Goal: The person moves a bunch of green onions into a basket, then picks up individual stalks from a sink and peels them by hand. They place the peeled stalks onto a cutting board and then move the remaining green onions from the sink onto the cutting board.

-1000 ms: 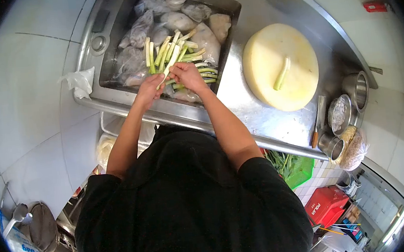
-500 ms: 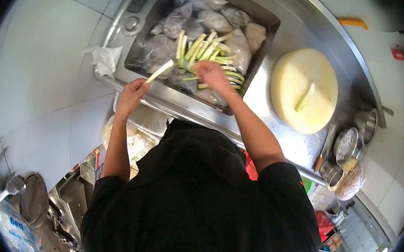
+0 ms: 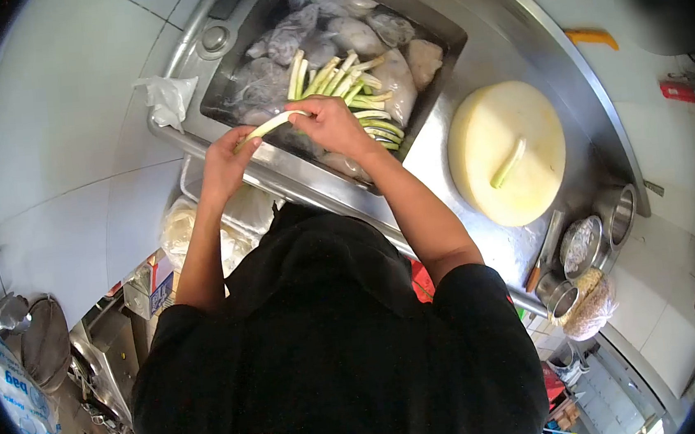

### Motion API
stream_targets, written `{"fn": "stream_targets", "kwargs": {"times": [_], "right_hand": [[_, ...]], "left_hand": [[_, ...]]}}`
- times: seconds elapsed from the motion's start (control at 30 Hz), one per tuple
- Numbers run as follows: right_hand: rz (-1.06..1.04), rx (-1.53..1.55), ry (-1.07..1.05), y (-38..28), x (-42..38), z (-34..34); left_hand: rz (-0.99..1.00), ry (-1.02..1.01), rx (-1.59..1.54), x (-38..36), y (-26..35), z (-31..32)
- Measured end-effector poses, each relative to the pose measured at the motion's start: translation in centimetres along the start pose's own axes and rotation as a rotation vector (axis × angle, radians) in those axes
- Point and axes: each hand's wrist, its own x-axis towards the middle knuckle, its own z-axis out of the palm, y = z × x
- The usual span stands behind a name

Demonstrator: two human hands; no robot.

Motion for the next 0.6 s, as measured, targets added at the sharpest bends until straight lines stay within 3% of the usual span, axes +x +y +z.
{"fn": "stream_targets", "kwargs": {"times": [0.03,0.13,0.3,0.4,0.53,0.6], "right_hand": [[-0.15,-0.304,0.048,-1.3,-0.9,-1.0],[-0.398,-0.563,0.052,-0.6,-2.3,-2.7],[-0.419,-0.601,0.143,-0.4,-4.7,-3.7],[-0.347,-0.667,0.228,0.5,-5.7,-3.5],[-0.241,-0.514,0.263,0.7,-6.6,-3.7],[0.011,-0.173,0.218,1.1,-7.2,-3.9]], "left_hand": [[-0.008,0.002,0.099,0.0,1.1,0.1],[-0.002,-0.078,0.174,0.7,2.9,0.5],[0.036,-0.204,0.24,2.2,4.8,1.0],[0.035,-0.247,0.268,2.4,5.5,1.5],[0.083,-0.302,0.244,2.6,5.7,2.0],[0.213,-0.32,0.121,2.7,5.1,2.5]]}}
